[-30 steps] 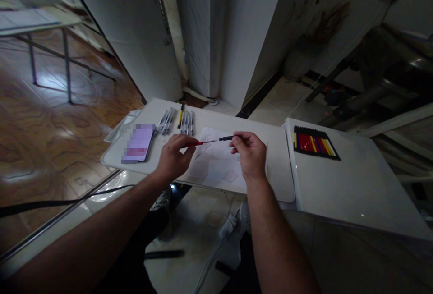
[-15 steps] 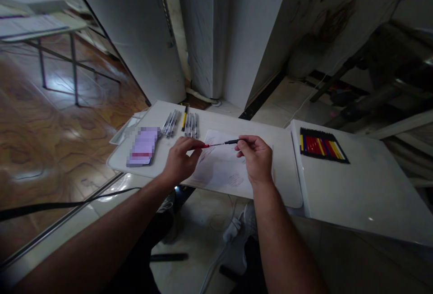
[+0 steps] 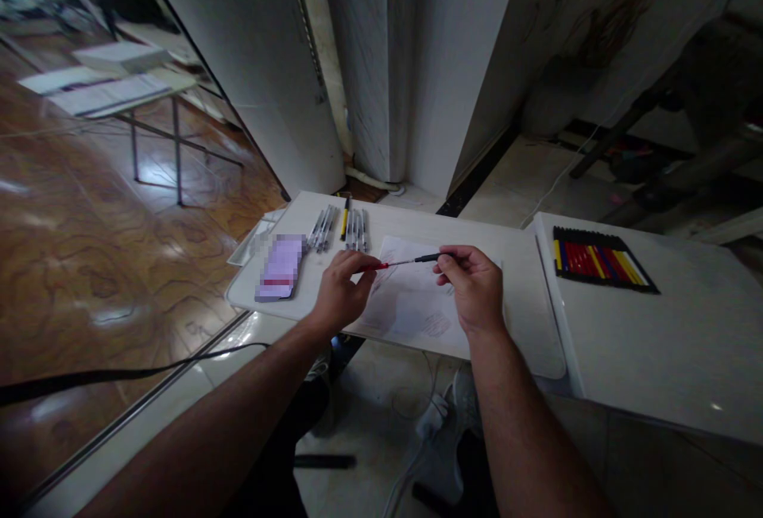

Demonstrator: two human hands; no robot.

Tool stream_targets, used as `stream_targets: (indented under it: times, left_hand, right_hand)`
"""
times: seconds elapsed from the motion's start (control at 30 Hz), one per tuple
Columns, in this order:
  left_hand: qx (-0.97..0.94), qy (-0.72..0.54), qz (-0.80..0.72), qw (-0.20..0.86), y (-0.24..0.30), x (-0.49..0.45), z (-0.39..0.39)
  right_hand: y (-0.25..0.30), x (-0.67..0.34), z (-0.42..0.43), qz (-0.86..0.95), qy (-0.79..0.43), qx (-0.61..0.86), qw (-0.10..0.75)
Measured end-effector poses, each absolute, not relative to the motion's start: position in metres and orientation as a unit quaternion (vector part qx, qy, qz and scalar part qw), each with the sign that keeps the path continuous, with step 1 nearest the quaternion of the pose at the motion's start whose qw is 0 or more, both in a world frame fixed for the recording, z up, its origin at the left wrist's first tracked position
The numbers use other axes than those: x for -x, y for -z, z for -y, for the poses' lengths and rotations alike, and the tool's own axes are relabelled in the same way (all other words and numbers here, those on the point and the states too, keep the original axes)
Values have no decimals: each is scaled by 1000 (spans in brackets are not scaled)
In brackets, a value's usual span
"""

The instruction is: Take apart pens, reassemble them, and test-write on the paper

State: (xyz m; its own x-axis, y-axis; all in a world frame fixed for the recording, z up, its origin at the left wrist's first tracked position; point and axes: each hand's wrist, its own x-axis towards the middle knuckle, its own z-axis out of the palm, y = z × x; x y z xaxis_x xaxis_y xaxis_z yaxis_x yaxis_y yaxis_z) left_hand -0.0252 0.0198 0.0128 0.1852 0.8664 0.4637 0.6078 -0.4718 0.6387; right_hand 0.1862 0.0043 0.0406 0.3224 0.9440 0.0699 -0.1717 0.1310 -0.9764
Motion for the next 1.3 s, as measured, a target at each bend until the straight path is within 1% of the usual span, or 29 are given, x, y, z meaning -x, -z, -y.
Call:
stream_targets:
  times: [0.8,1.3]
  left_hand:
    - [-754,-409,-492,150,-12,26,-22]
    - [-767,-401,-475,160,-12,21,-18]
  right_hand:
    - [-40,-185,-5,391,-432,506,636]
    - [-35,-175,-3,432,-437,520,593]
